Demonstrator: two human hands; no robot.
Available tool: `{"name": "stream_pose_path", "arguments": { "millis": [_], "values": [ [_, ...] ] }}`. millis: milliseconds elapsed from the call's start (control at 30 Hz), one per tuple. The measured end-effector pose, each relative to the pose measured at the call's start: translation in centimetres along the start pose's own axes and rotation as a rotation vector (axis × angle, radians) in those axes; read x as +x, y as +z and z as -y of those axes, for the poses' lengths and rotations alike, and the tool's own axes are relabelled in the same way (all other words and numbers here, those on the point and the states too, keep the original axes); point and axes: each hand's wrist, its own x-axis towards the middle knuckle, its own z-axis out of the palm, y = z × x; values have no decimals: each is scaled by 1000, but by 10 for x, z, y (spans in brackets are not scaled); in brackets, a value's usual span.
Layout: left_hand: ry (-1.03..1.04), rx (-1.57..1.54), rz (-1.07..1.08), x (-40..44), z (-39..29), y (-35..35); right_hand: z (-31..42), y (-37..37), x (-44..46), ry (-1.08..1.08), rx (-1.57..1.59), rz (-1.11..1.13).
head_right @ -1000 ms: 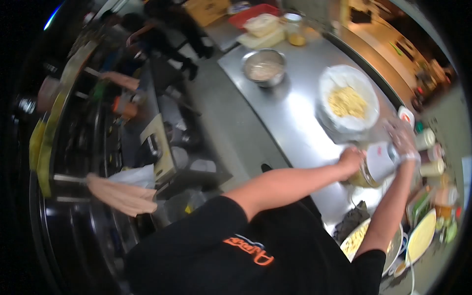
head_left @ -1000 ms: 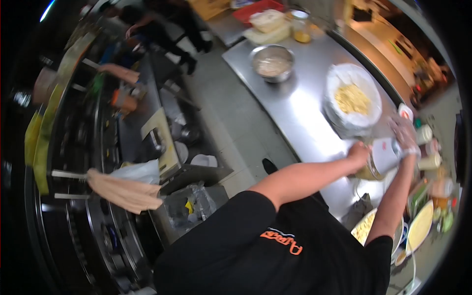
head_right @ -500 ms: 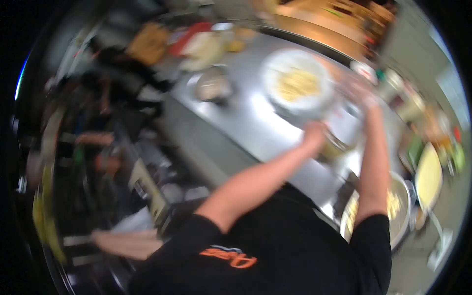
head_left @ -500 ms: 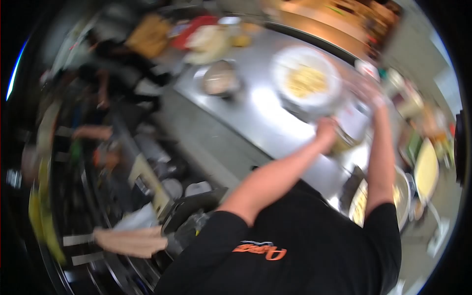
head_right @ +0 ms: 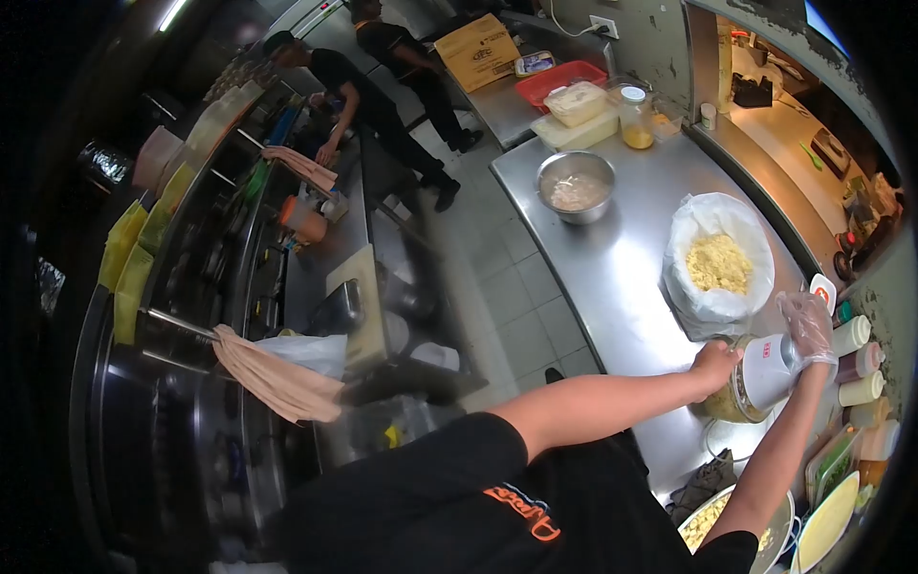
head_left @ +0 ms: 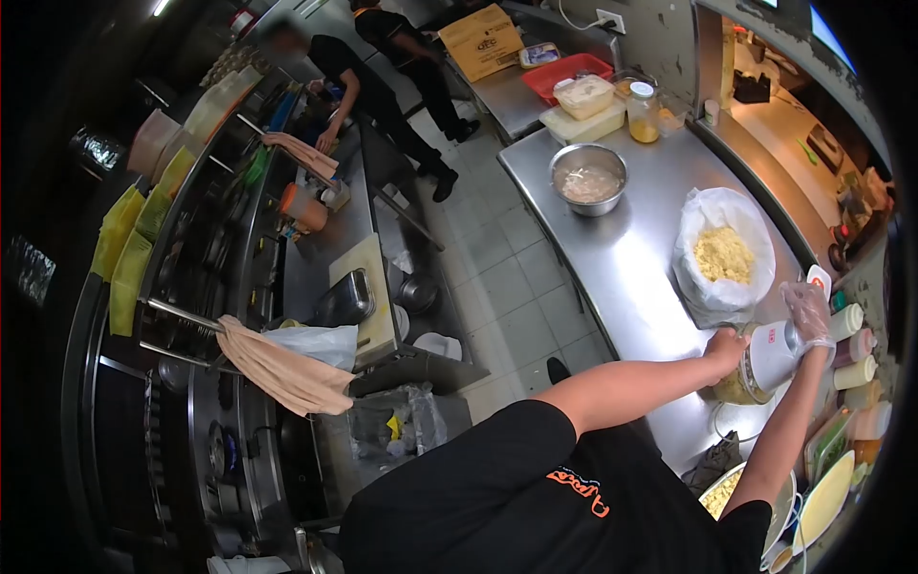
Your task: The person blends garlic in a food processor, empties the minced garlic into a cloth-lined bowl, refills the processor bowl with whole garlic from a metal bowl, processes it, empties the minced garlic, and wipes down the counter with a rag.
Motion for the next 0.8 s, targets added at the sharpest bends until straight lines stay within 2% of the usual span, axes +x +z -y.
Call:
{"name": "stream_pose_path", "arguments": {
  "millis": [100,200,300,333,600,800],
  "values": [
    [-53,47,104,-21,-27,-16,2,-2,0,2,12,33],
    [-26,19,-13,-11,-11,-4,3,-6,0,53,-10,84],
    [-6,153,78,-17,-26,-12,-9,0,1,47,-6,28],
    [65,176,-16,-6,-10,-4,-15,6,1,33,5,-6],
    [-1,118,55,-17,-22,-11,-10,0,-7,56,31,1],
    [66,57,-15,-14,-13,-6,-13,1,-8,23,28,-13]
  ]
}}
